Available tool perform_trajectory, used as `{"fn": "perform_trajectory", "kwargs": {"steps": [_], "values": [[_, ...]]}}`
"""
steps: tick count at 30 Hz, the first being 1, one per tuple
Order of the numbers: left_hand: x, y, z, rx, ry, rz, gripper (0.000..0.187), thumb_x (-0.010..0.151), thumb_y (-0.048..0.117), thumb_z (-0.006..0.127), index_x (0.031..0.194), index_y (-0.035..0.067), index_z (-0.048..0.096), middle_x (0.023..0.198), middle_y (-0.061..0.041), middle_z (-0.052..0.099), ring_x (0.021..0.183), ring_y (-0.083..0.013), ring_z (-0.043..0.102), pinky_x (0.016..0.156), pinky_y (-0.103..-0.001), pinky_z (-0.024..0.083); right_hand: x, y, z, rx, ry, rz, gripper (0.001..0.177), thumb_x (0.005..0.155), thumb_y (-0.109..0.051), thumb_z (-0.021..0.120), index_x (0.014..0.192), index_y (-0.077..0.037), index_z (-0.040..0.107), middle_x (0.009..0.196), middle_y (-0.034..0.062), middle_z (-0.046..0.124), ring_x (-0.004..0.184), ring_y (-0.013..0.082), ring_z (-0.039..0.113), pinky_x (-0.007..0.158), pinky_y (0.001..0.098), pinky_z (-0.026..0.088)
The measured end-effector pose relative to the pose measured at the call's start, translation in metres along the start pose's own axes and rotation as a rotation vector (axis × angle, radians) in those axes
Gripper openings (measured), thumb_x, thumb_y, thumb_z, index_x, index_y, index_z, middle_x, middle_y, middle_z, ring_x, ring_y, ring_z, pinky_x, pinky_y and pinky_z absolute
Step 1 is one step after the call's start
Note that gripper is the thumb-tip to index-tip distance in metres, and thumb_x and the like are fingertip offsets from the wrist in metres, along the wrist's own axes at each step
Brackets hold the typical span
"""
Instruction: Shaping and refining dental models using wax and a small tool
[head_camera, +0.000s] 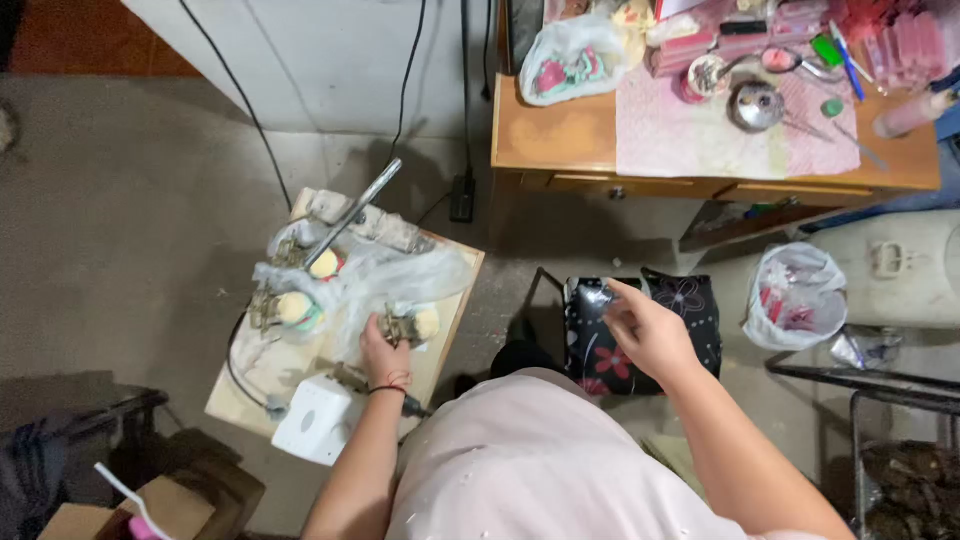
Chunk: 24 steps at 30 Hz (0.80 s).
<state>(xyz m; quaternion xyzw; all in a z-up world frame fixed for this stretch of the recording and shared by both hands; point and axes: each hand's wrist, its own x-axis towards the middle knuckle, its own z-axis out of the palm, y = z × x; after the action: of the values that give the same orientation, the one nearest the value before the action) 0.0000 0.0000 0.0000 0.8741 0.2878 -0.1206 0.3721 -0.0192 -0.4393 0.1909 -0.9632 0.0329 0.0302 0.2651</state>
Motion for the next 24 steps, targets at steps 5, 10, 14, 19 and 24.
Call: {"fn": "perform_trajectory", "kwargs": {"steps": [5, 10, 14, 19, 24], "values": [[-0.002, 0.004, -0.001, -0.09, -0.027, -0.058, 0.084, 0.086, 0.014, 0.068, 0.162, 0.022, 0.034, 0.155, -0.022, 0.041, 0.134, -0.0463, 0.055, 0.113, -0.055, 0.048, 0.108, 0.004, -0.007, 0.001, -0.051, -0.141, 0.056, 0.089, -0.017, 0.074, 0.143, -0.026, 0.064, 0.101, -0.0022, 0.081, 0.089, 0.0227, 0.077, 0.083, 0.0372, 0.061], [-0.02, 0.014, -0.009, -0.188, 0.136, 0.007, 0.082, 0.074, 0.009, 0.066, 0.154, 0.012, 0.047, 0.142, -0.017, 0.06, 0.119, -0.0336, 0.064, 0.098, -0.041, 0.051, 0.234, -0.008, -0.021, 0.118, -0.241, -0.394, 0.057, 0.093, -0.011, 0.074, 0.147, -0.015, 0.057, 0.104, 0.0017, 0.077, 0.075, 0.0159, 0.069, 0.072, 0.0285, 0.052], [-0.055, 0.052, -0.048, -0.305, 0.175, -0.141, 0.076, 0.081, 0.016, 0.066, 0.154, 0.013, 0.044, 0.14, -0.016, 0.061, 0.123, -0.0338, 0.061, 0.103, -0.046, 0.05, 0.297, -0.023, -0.029, 0.106, -0.273, -0.499, 0.051, 0.096, -0.017, 0.072, 0.145, -0.017, 0.056, 0.105, 0.0035, 0.079, 0.081, 0.0199, 0.076, 0.073, 0.0331, 0.06], [-0.068, 0.084, -0.074, -0.482, 0.353, -0.099, 0.073, 0.085, 0.009, 0.068, 0.153, 0.006, 0.043, 0.143, -0.017, 0.06, 0.13, -0.0301, 0.06, 0.111, -0.042, 0.046, 0.319, -0.017, -0.024, 0.125, -0.291, -0.521, 0.045, 0.097, -0.016, 0.07, 0.14, -0.017, 0.06, 0.107, 0.0037, 0.078, 0.086, 0.0157, 0.077, 0.074, 0.0299, 0.06], [-0.05, 0.163, -0.074, -0.786, 0.41, 0.339, 0.085, 0.075, -0.014, 0.054, 0.157, 0.004, 0.04, 0.146, -0.021, 0.049, 0.135, -0.0263, 0.046, 0.119, -0.047, 0.038, 0.283, 0.007, -0.012, 0.115, -0.21, -0.396, 0.042, 0.092, -0.021, 0.077, 0.133, -0.026, 0.07, 0.101, -0.0042, 0.08, 0.084, 0.0217, 0.077, 0.079, 0.0371, 0.059]]}}
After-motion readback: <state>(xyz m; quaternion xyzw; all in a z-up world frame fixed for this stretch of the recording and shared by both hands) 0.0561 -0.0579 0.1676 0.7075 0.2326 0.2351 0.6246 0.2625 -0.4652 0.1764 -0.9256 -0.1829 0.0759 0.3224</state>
